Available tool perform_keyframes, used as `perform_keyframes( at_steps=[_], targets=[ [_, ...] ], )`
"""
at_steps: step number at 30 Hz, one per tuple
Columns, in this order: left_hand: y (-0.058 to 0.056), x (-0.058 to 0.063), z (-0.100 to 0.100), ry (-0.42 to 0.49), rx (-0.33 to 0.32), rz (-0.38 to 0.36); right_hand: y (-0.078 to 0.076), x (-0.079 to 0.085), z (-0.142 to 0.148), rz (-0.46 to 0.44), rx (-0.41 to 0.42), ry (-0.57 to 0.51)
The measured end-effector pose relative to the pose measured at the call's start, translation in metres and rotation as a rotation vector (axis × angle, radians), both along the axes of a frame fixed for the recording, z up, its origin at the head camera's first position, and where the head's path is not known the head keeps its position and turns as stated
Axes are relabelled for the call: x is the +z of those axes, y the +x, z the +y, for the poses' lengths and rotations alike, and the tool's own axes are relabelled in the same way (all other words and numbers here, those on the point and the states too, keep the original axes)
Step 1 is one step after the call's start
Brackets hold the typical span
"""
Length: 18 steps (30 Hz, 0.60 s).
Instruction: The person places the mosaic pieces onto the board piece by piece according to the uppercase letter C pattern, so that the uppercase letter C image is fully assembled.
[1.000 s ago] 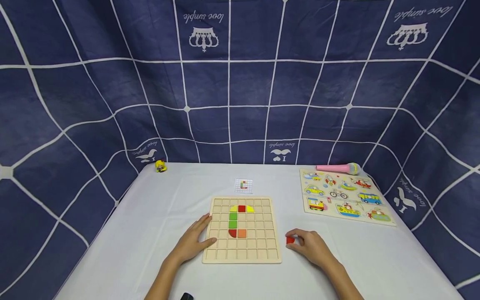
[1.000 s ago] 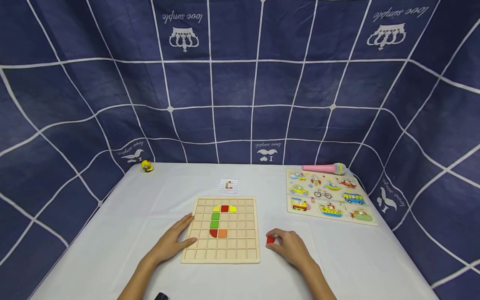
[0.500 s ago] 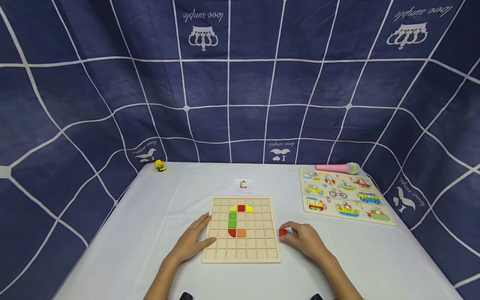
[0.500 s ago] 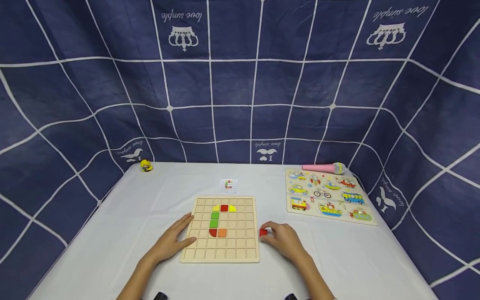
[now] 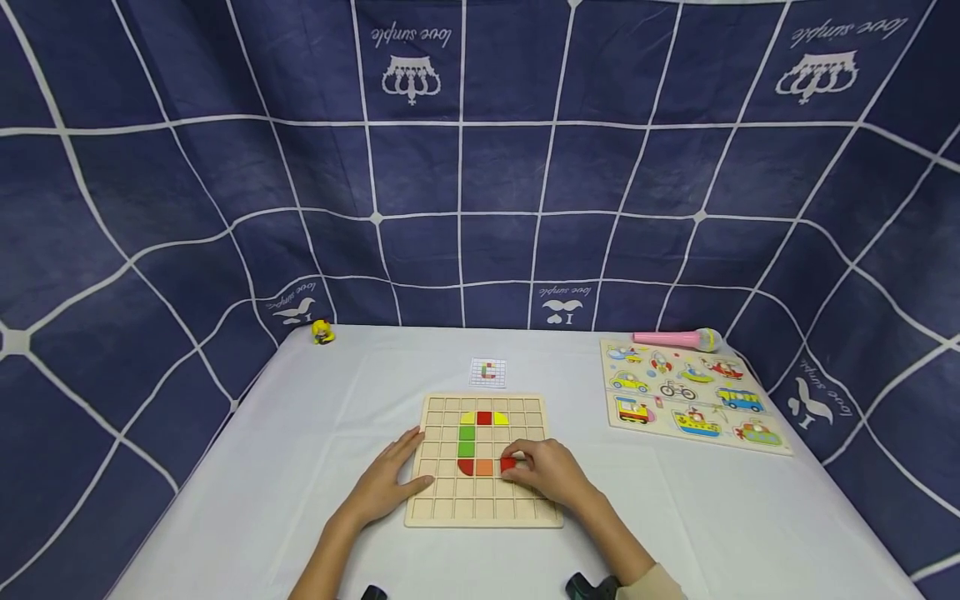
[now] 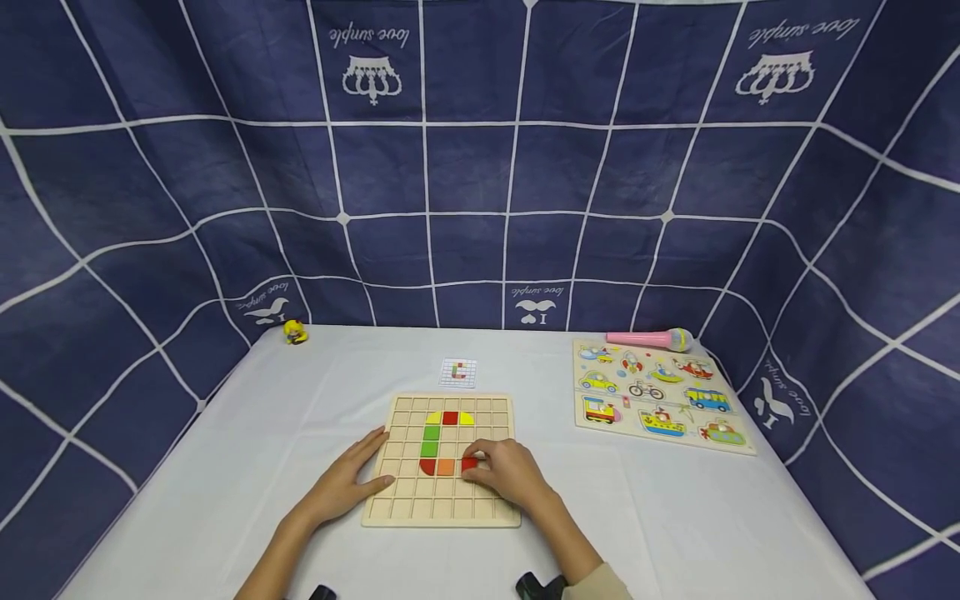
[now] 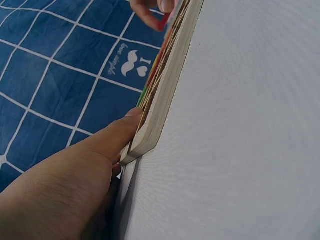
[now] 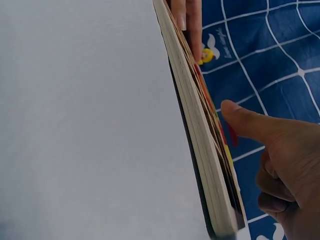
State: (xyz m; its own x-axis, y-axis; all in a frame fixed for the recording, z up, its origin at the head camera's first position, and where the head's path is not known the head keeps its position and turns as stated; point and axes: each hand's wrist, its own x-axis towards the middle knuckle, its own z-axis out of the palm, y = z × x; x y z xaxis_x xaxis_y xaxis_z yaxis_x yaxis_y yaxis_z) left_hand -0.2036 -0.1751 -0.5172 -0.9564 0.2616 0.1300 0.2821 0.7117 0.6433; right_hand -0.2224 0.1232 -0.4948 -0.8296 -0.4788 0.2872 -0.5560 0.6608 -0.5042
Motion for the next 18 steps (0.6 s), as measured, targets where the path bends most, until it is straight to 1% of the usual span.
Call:
perform_keyframes(
  at_steps=[5, 13, 18],
  targets=[
    [-0.0016, -0.001, 0.0014, -0.002, -0.002, -0.003, -0.0028, -0.0034, -0.0061, -0.011, -0.008, 0.016],
    [-0.0023, -0.001, 0.0025, -0.008, 0.005, 0.002, -0.0031, -0.0066, -0.0065, -0.022, -0.033, 0.023],
    [-0.0021, -0.0005, 0.0022, -0.006, 0.0, -0.003, -0.003, -0.0029, -0.0023, -0.019, -0.039, 0.023]
  ],
)
